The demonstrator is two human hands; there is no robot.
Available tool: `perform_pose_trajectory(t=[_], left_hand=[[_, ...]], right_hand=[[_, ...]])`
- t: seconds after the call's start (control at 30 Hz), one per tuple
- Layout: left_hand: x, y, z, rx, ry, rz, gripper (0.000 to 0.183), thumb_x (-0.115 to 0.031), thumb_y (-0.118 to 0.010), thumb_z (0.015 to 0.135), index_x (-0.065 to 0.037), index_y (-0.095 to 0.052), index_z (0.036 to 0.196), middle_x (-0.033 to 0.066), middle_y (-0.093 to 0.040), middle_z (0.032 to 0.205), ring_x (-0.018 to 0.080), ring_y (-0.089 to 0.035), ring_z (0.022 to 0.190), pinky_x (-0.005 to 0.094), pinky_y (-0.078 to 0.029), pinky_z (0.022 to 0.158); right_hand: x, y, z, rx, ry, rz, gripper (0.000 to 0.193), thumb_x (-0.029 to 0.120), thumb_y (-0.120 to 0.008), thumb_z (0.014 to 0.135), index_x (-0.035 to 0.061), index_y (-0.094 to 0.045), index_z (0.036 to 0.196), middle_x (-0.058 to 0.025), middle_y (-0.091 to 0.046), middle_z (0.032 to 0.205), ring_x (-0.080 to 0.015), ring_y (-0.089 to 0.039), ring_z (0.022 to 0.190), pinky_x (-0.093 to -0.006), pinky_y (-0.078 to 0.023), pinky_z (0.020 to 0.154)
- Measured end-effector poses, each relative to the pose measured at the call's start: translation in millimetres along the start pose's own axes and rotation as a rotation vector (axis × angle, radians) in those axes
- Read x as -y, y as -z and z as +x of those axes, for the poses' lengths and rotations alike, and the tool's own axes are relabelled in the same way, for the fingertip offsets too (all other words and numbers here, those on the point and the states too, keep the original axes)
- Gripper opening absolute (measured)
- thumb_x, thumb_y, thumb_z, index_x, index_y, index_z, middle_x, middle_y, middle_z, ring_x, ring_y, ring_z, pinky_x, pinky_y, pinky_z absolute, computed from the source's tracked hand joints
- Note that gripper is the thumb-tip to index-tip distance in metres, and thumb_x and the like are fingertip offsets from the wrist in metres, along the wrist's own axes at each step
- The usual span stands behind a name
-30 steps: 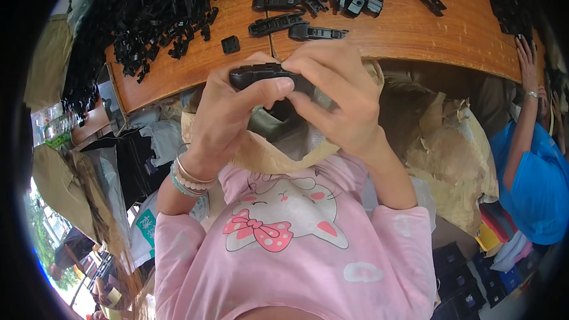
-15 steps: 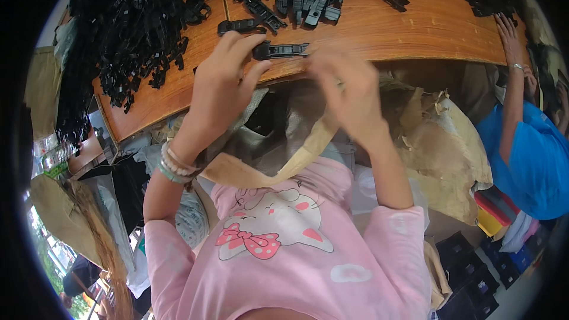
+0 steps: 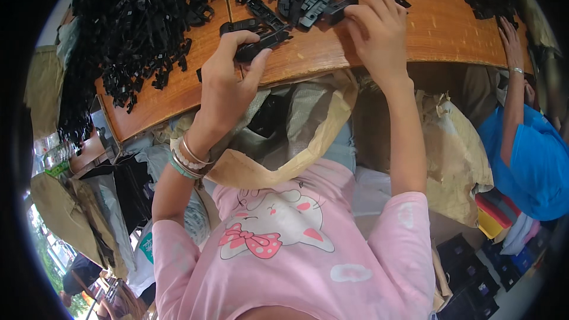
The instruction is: The person assembles small black plastic components by hand, snapping the pieces together.
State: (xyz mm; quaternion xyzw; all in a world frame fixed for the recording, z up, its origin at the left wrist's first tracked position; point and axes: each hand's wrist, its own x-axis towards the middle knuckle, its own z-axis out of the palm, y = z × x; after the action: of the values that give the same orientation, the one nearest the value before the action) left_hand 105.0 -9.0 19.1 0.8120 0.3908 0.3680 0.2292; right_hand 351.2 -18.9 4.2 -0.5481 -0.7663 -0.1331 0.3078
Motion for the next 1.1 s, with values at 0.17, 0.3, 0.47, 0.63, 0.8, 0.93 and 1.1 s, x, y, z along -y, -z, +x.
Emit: perform_pose_trajectory(t=[0.17, 0.3, 0.47, 0.63, 0.8, 0.93, 1.1], left_hand=[[-19, 18, 7, -0.008, 0.543, -0.826, 0.024, -0.001, -0.067, 0.081, 0.004, -0.056, 0.101, 0.0098, -0.064, 0.088, 0.0130, -0.062, 0.068, 0.0214, -0.050, 0.058], [-17, 36, 10, 0.216, 0.753, -0.948, 0.030, -0.007, -0.061, 0.087, 0.008, -0.055, 0.112, 0.0102, -0.065, 0.083, 0.0115, -0.061, 0.071, 0.0213, -0.049, 0.062], [-22, 31, 2, 0.201, 0.766, -1.147, 0.035, -0.014, -0.055, 0.092, 0.008, -0.051, 0.120, 0.0124, -0.064, 0.096, 0.0146, -0.062, 0.084, 0.0239, -0.049, 0.071], [-32, 33, -2, 0.175, 0.744, -1.041, 0.038, -0.014, -0.055, 0.092, 0.009, -0.049, 0.122, 0.0142, -0.064, 0.101, 0.0149, -0.063, 0.087, 0.0231, -0.049, 0.075], [-37, 41, -5, 0.341, 0.829, -1.148, 0.026, -0.019, -0.063, 0.088, 0.004, -0.063, 0.100, 0.0044, -0.064, 0.083, 0.0091, -0.059, 0.072, 0.0208, -0.044, 0.065], [-41, 40, -6, 0.338, 0.831, -1.016, 0.020, -0.021, -0.066, 0.085, -0.001, -0.066, 0.087, 0.0002, -0.060, 0.075, 0.0059, -0.053, 0.066, 0.0197, -0.039, 0.060], [-44, 40, -12, 0.262, 0.847, -1.099, 0.023, -0.023, -0.065, 0.085, 0.000, -0.065, 0.082, -0.0005, -0.059, 0.073, 0.0052, -0.052, 0.067, 0.0217, -0.039, 0.061]], right_hand=[[7, 5, -7, -0.251, -0.204, 0.258, 0.025, -0.001, -0.073, 0.066, 0.0064, -0.063, 0.088, -0.0069, -0.064, 0.104, -0.0229, -0.060, 0.095, -0.0328, -0.042, 0.083], [53, 23, 1, -0.297, -0.522, 0.564, 0.028, 0.000, -0.074, 0.065, 0.0052, -0.065, 0.090, -0.0083, -0.065, 0.099, -0.0232, -0.060, 0.092, -0.0329, -0.045, 0.080], [79, 34, 10, 0.049, -0.089, 0.478, 0.038, 0.002, -0.073, 0.062, 0.0043, -0.067, 0.099, -0.0062, -0.060, 0.091, -0.0236, -0.056, 0.083, -0.0337, -0.044, 0.075], [87, 29, 10, 0.053, -0.117, 0.523, 0.041, 0.003, -0.074, 0.058, 0.0048, -0.067, 0.099, -0.0056, -0.058, 0.089, -0.0232, -0.053, 0.081, -0.0337, -0.041, 0.068], [98, 36, 14, -0.004, -0.035, 0.529, 0.042, 0.003, -0.074, 0.056, 0.0058, -0.068, 0.097, -0.0055, -0.057, 0.088, -0.0237, -0.052, 0.080, -0.0337, -0.039, 0.067], [103, 35, 13, -0.019, -0.009, 0.530, 0.043, 0.003, -0.074, 0.055, 0.0064, -0.068, 0.097, -0.0048, -0.057, 0.089, -0.0223, -0.052, 0.079, -0.0340, -0.038, 0.067], [111, 32, 4, 0.007, -0.061, 0.545, 0.041, 0.004, -0.074, 0.059, 0.0039, -0.067, 0.099, -0.0071, -0.059, 0.091, -0.0233, -0.056, 0.079, -0.0334, -0.043, 0.068]])
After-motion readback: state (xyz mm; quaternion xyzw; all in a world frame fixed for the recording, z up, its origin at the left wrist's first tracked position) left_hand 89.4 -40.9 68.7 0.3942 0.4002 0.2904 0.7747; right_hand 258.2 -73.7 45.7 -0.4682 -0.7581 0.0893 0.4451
